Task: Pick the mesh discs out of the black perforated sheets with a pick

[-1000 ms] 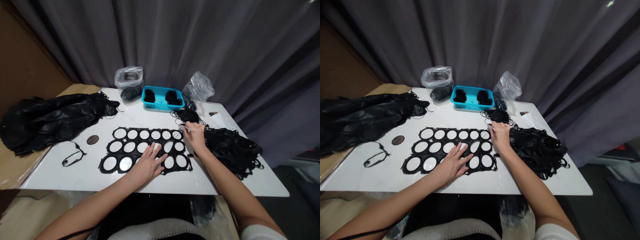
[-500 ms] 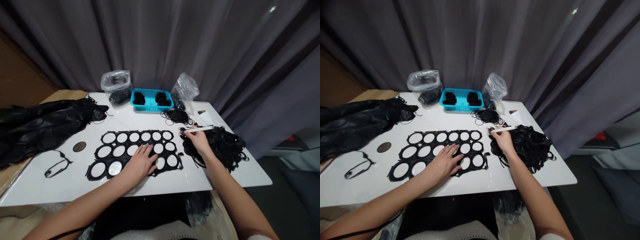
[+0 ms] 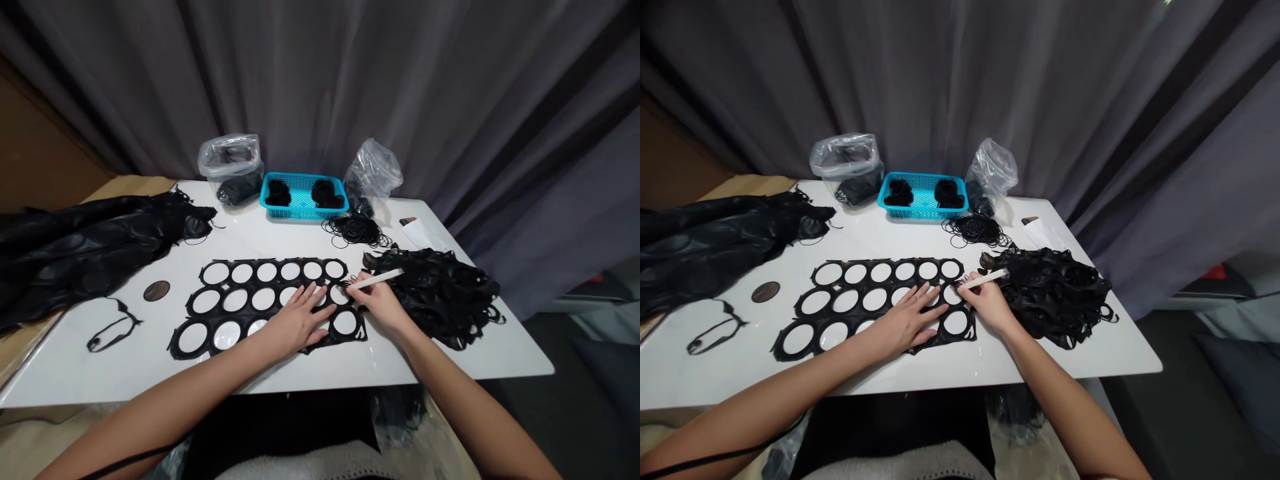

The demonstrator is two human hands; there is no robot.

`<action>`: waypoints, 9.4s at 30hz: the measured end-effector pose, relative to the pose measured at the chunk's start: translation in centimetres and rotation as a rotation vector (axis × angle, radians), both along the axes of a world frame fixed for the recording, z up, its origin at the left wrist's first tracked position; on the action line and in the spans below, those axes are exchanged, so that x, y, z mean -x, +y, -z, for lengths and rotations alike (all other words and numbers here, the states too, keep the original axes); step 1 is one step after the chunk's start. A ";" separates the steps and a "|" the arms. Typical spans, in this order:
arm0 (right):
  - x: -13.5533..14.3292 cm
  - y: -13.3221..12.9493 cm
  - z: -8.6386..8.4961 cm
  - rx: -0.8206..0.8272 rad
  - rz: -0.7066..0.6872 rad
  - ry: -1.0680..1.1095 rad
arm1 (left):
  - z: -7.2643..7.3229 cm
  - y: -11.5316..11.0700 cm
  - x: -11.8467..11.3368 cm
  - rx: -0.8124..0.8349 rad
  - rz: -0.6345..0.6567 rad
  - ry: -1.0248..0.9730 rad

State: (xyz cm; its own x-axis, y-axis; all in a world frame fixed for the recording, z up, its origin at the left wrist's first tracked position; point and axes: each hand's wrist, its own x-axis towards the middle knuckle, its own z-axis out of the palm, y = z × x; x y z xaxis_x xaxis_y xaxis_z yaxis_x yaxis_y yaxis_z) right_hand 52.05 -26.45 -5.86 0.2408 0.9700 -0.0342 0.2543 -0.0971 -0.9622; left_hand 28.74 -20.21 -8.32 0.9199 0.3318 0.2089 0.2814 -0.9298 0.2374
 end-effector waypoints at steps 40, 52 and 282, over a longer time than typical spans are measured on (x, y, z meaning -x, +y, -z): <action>0.8 -5.2 -1.2 -0.005 0.189 0.703 | -1.8 -4.6 1.9 0.034 0.094 0.067; 3.1 -5.9 -0.1 0.030 0.012 0.244 | -1.7 -5.8 3.3 0.010 0.014 0.089; 18.2 8.2 -1.2 -0.078 -0.367 -0.452 | 0.7 -9.7 18.7 -0.182 -0.519 -0.321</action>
